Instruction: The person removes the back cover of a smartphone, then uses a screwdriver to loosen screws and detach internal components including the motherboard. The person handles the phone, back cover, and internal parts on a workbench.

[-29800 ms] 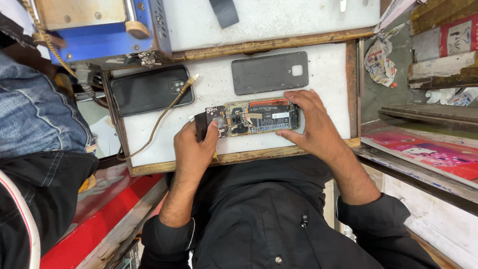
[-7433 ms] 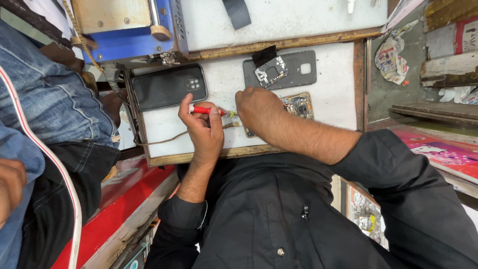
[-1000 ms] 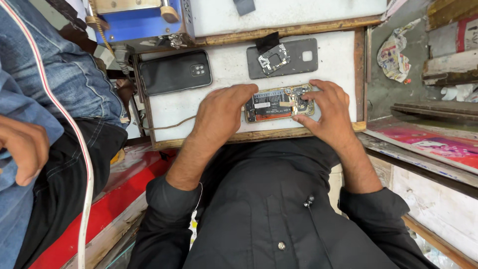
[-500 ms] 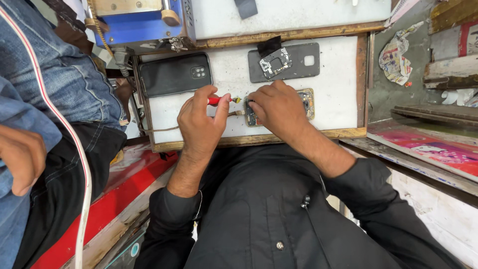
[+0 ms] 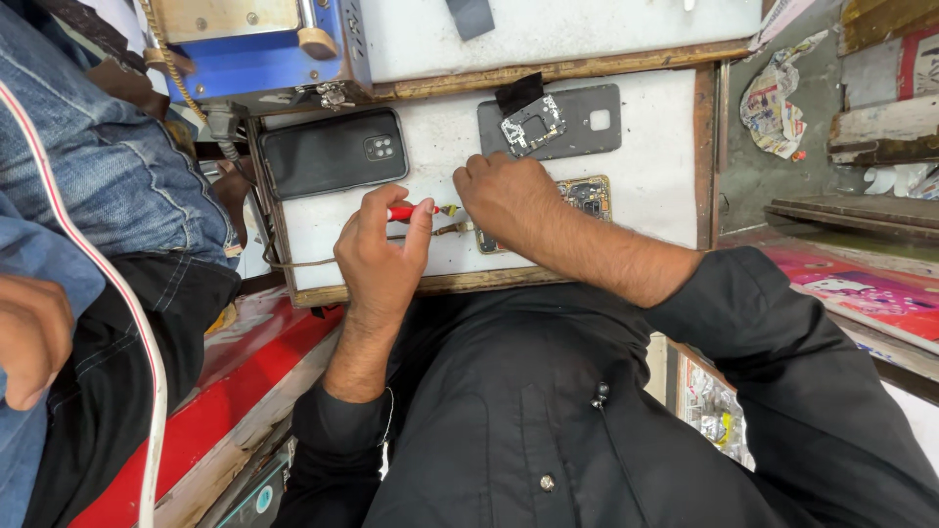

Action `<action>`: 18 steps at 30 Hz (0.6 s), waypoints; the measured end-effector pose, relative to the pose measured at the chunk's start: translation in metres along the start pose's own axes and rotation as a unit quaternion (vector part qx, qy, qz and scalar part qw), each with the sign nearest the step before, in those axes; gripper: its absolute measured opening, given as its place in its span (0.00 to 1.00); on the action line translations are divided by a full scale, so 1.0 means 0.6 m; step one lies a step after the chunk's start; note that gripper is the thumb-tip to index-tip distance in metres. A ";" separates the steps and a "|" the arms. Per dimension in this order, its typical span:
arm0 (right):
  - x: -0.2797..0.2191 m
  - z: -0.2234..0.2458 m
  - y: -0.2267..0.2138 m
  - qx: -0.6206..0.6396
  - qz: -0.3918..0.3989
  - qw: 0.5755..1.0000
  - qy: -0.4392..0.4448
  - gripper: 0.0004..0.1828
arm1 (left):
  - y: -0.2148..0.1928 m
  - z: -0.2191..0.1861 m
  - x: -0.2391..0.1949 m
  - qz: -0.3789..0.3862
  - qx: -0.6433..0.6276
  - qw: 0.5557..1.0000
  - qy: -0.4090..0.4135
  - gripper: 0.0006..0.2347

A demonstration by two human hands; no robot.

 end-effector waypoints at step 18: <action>-0.037 -0.102 -0.029 0.038 -0.167 0.975 0.144 0.05 | 0.019 -0.016 -0.020 0.060 -0.024 0.994 0.091 0.14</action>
Point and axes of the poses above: each hand's wrist, its own x-axis towards the middle knuckle, its own y-axis out of the palm, z = x × y, the point moved 3 cm from there along x, towards the middle knuckle, and after that the axes turned 5 degrees about -x, right-handed, at the moved point
